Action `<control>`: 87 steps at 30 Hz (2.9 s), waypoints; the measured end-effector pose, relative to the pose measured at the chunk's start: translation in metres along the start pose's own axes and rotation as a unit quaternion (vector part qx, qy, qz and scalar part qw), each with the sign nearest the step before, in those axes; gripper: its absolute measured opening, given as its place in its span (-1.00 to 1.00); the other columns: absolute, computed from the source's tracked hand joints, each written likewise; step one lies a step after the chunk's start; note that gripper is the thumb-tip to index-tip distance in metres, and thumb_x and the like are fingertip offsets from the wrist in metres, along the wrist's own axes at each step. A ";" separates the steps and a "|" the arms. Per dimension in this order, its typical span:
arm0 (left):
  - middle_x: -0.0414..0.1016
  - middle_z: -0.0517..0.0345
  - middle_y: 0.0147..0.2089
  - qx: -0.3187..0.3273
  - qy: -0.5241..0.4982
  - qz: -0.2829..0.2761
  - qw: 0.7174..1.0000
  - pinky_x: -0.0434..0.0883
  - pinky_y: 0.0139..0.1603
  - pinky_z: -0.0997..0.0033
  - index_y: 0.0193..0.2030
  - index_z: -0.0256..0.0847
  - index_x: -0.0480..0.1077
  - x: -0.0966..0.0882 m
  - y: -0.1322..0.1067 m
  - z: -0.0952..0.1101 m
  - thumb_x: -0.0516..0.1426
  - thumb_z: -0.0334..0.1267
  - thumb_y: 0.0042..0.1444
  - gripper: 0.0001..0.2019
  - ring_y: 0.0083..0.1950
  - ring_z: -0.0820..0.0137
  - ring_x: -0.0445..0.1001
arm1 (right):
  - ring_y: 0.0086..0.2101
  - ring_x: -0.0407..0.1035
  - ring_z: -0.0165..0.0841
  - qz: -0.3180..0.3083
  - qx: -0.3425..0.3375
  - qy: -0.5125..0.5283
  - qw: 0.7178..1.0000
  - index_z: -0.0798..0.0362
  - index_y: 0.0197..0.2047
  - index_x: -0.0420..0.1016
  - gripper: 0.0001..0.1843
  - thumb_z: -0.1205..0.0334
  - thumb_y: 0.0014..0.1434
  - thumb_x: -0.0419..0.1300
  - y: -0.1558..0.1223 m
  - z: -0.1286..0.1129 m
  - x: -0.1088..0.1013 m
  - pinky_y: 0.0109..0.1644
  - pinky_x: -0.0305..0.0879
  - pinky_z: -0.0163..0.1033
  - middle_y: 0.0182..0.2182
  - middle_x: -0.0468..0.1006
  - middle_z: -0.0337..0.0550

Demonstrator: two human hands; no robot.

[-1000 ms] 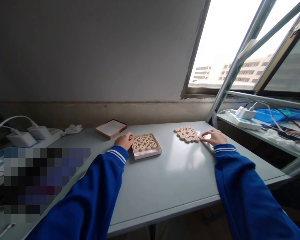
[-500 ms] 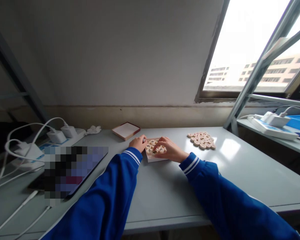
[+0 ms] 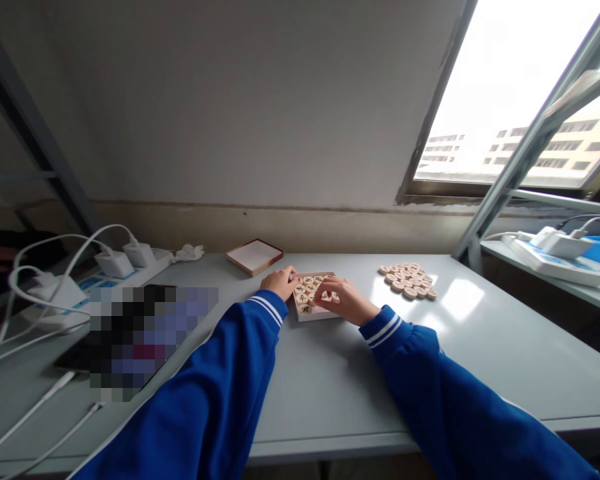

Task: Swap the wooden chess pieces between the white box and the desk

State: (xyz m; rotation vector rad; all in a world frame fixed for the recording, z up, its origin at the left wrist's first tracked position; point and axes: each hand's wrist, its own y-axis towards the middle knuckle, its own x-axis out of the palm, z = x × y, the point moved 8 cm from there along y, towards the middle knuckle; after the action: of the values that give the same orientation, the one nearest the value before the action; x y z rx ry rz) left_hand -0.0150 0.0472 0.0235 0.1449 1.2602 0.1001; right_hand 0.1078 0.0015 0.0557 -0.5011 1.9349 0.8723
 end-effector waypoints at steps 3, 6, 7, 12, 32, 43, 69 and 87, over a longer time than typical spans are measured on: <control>0.48 0.09 -0.25 -0.006 0.008 -0.008 1.000 0.27 -0.32 0.40 -0.20 -0.09 0.31 0.002 0.001 -0.002 -0.09 -0.15 0.05 -0.75 -0.21 0.27 0.42 | -0.29 0.27 -0.33 0.099 0.054 -0.126 0.986 0.00 -0.40 0.44 -0.87 0.20 0.08 0.08 -0.008 0.035 -0.039 -0.21 0.06 -0.20 -0.36 0.47 -0.20; 0.48 0.11 -0.26 -0.010 0.014 -0.013 1.000 0.26 -0.34 0.43 -0.18 -0.08 0.30 0.003 0.002 -0.003 -0.10 -0.13 0.06 -0.74 -0.22 0.30 0.42 | -0.24 0.24 -0.26 0.179 0.179 -0.233 0.939 -0.01 -0.36 0.46 -0.86 0.29 0.06 0.07 -0.042 0.103 -0.088 -0.18 0.04 -0.15 -0.31 0.46 -0.16; 0.48 0.11 -0.26 -0.009 0.016 -0.014 1.000 0.26 -0.35 0.44 -0.17 -0.08 0.30 0.003 0.003 -0.003 -0.11 -0.13 0.06 -0.73 -0.23 0.30 0.42 | -0.22 0.24 -0.23 0.199 0.240 -0.257 0.915 0.00 -0.35 0.47 -0.84 0.33 0.03 0.07 -0.060 0.131 -0.104 -0.18 0.05 -0.14 -0.28 0.45 -0.13; 0.48 0.12 -0.26 -0.004 0.014 -0.024 1.000 0.24 -0.40 0.45 -0.16 -0.09 0.29 0.003 0.004 -0.003 -0.11 -0.14 0.06 -0.74 -0.23 0.30 0.41 | -0.15 0.24 -0.21 0.158 0.355 -0.250 0.887 -0.03 -0.25 0.49 -0.67 0.44 -0.07 0.06 -0.141 0.232 -0.131 -0.12 0.13 -0.14 -0.16 0.41 -0.14; 0.47 0.16 -0.29 0.000 0.003 -0.037 0.999 0.21 -0.41 0.48 -0.18 -0.08 0.28 0.005 0.006 -0.004 -0.11 -0.15 0.07 -0.75 -0.26 0.34 0.41 | -0.26 0.33 -0.22 0.160 0.279 -0.210 0.923 -0.03 -0.27 0.48 -0.73 0.15 -0.11 0.15 -0.147 0.240 -0.122 -0.16 0.24 -0.11 -0.25 0.46 -0.11; 0.47 0.14 -0.26 0.001 0.011 -0.036 0.999 0.21 -0.43 0.48 -0.16 -0.09 0.28 0.001 0.002 -0.001 -0.13 -0.14 0.08 -0.73 -0.24 0.33 0.41 | -0.27 0.39 -0.23 0.140 0.317 -0.057 0.936 -0.02 -0.45 0.49 -0.82 0.13 -0.18 0.17 -0.155 0.246 -0.118 -0.23 0.30 -0.20 -0.35 0.54 -0.17; 0.47 0.06 -0.23 0.003 0.018 -0.020 1.000 0.29 -0.30 0.38 -0.13 -0.11 0.28 0.002 0.000 0.002 -0.11 -0.15 0.07 -0.72 -0.19 0.25 0.41 | -0.40 0.34 -0.41 -0.066 0.027 0.083 0.994 0.08 -0.35 0.40 -0.88 0.23 0.02 0.15 -0.010 0.006 -0.002 -0.35 0.22 -0.33 -0.41 0.49 -0.17; 0.48 0.13 -0.23 -0.025 -0.004 -0.017 1.000 0.27 -0.30 0.41 -0.17 -0.08 0.30 0.004 0.002 -0.004 -0.10 -0.13 0.07 -0.74 -0.19 0.28 0.41 | -0.29 0.27 -0.35 0.021 0.039 -0.123 0.991 0.00 -0.42 0.42 -0.75 0.08 0.13 0.03 -0.020 0.030 -0.035 -0.24 -0.02 -0.22 -0.36 0.47 -0.20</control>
State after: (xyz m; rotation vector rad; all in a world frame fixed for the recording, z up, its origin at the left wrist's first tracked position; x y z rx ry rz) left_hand -0.0174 0.0498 0.0194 0.0811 1.2498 0.1013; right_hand 0.1556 0.0109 0.0693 -0.2930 1.7499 0.8406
